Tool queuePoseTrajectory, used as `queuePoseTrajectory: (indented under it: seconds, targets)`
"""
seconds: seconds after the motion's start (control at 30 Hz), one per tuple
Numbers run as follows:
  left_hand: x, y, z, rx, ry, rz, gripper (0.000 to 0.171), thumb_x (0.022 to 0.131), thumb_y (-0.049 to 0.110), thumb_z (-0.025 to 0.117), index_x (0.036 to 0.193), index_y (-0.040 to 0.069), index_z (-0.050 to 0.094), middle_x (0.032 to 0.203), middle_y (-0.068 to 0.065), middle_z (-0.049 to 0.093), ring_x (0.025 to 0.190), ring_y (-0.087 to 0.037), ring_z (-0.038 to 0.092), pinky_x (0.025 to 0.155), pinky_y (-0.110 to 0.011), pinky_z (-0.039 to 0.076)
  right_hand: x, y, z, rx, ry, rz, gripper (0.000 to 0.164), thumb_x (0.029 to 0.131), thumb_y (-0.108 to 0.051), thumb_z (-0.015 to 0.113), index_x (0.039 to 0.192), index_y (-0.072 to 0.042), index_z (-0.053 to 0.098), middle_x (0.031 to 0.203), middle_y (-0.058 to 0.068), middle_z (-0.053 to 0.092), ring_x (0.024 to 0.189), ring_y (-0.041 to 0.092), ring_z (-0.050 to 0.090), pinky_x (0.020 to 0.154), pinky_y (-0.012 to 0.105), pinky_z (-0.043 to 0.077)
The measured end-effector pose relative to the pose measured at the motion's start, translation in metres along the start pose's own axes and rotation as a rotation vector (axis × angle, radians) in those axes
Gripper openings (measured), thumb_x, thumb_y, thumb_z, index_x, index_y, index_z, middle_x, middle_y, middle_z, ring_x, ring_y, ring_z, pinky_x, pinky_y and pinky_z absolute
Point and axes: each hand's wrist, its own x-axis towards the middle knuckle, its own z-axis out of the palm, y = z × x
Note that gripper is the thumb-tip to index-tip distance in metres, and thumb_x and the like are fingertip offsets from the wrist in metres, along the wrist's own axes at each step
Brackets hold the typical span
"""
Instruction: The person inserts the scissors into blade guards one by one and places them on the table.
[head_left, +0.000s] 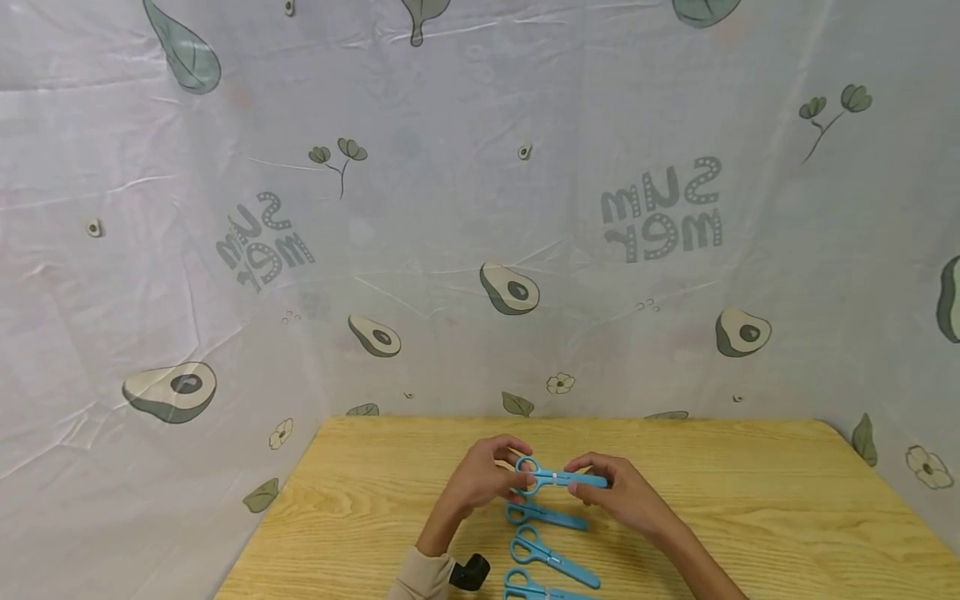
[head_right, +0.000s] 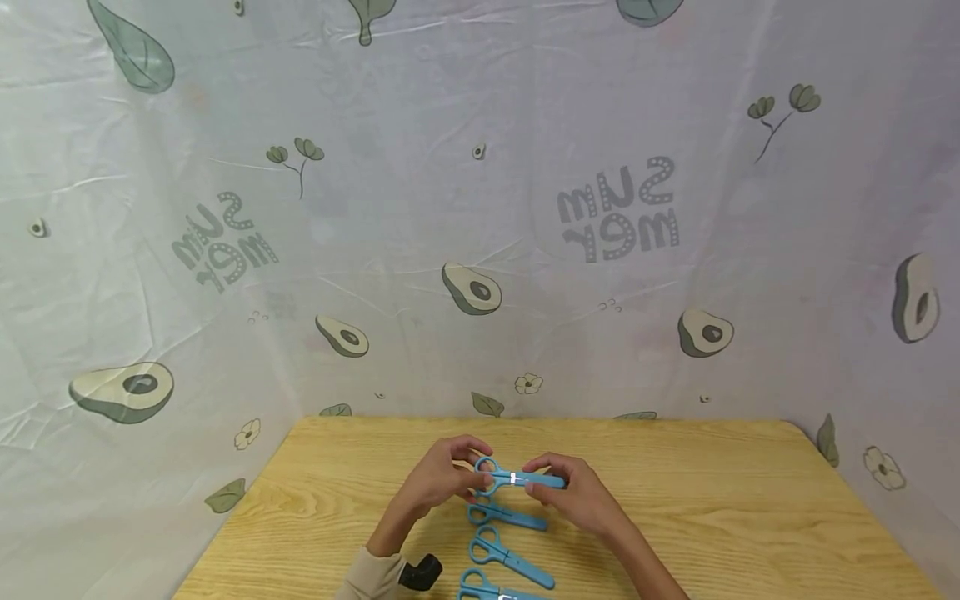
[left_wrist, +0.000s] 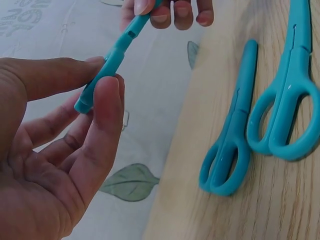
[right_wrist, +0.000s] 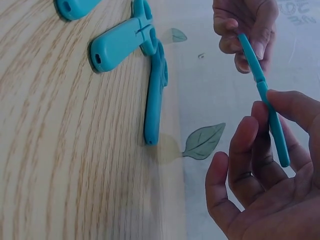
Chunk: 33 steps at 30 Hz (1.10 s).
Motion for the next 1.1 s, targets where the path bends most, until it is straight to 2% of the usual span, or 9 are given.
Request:
queuePoseTrajectory:
  seconds: [0.23, 0.33, 0.47, 0.67, 0.93, 1.1]
  targets:
    - [0.001, -0.003, -0.008, 0.045, 0.015, 0.037, 0.029, 0.093, 0.002, 0.082, 0.120, 0.001, 0.072, 0.097, -0.009, 0.073, 0.081, -0.030, 0.078, 0.064, -0.041, 0.067, -0.001, 0.002, -0.002, -0.012, 0.011, 0.003, 0.033, 0.105, -0.017, 0.072, 0.131, 0.003, 0.068, 0.111, 0.021, 0.074, 0.085, 0.021, 0.070, 0.077, 0.035, 0.062]
    - [0.002, -0.006, -0.012, 0.075, 0.024, 0.045, 0.028, 0.094, 0.005, 0.082, 0.120, 0.003, 0.073, 0.098, -0.010, 0.073, 0.081, -0.029, 0.077, 0.063, -0.041, 0.067, -0.001, 0.003, -0.003, -0.005, 0.017, 0.012, 0.034, 0.104, -0.017, 0.072, 0.131, 0.004, 0.068, 0.107, 0.024, 0.073, 0.084, 0.021, 0.070, 0.078, 0.036, 0.063]
    - [0.004, -0.011, -0.016, 0.111, 0.035, 0.051, 0.027, 0.094, 0.007, 0.082, 0.119, 0.005, 0.073, 0.098, -0.010, 0.074, 0.080, -0.024, 0.077, 0.065, -0.047, 0.067, -0.001, 0.004, -0.003, 0.000, 0.029, 0.023, 0.034, 0.104, -0.016, 0.073, 0.130, 0.005, 0.067, 0.102, 0.025, 0.073, 0.084, 0.022, 0.071, 0.078, 0.036, 0.064]
    - [0.010, -0.020, -0.017, 0.153, 0.045, 0.057, 0.026, 0.093, 0.008, 0.084, 0.116, 0.005, 0.074, 0.095, -0.008, 0.073, 0.081, -0.033, 0.078, 0.062, -0.043, 0.066, -0.001, 0.007, -0.001, -0.054, 0.069, 0.036, 0.032, 0.103, -0.015, 0.074, 0.127, 0.005, 0.069, 0.093, 0.019, 0.073, 0.079, 0.020, 0.068, 0.072, 0.034, 0.062]
    - [0.015, -0.028, -0.018, 0.186, 0.044, 0.047, 0.023, 0.094, 0.008, 0.083, 0.116, 0.005, 0.074, 0.095, -0.007, 0.074, 0.073, -0.019, 0.075, 0.061, -0.039, 0.065, 0.002, 0.013, 0.002, -0.167, 0.117, 0.089, 0.027, 0.100, -0.019, 0.077, 0.121, -0.002, 0.073, 0.092, 0.015, 0.075, 0.075, 0.020, 0.066, 0.062, 0.027, 0.053]
    - [0.021, -0.032, -0.020, 0.182, 0.038, 0.048, 0.023, 0.095, 0.009, 0.082, 0.115, 0.005, 0.074, 0.095, -0.008, 0.074, 0.072, -0.020, 0.076, 0.065, -0.045, 0.067, 0.005, 0.014, 0.002, -0.214, 0.132, 0.104, 0.027, 0.099, -0.021, 0.078, 0.121, -0.005, 0.074, 0.093, 0.011, 0.074, 0.077, 0.022, 0.066, 0.063, 0.028, 0.051]
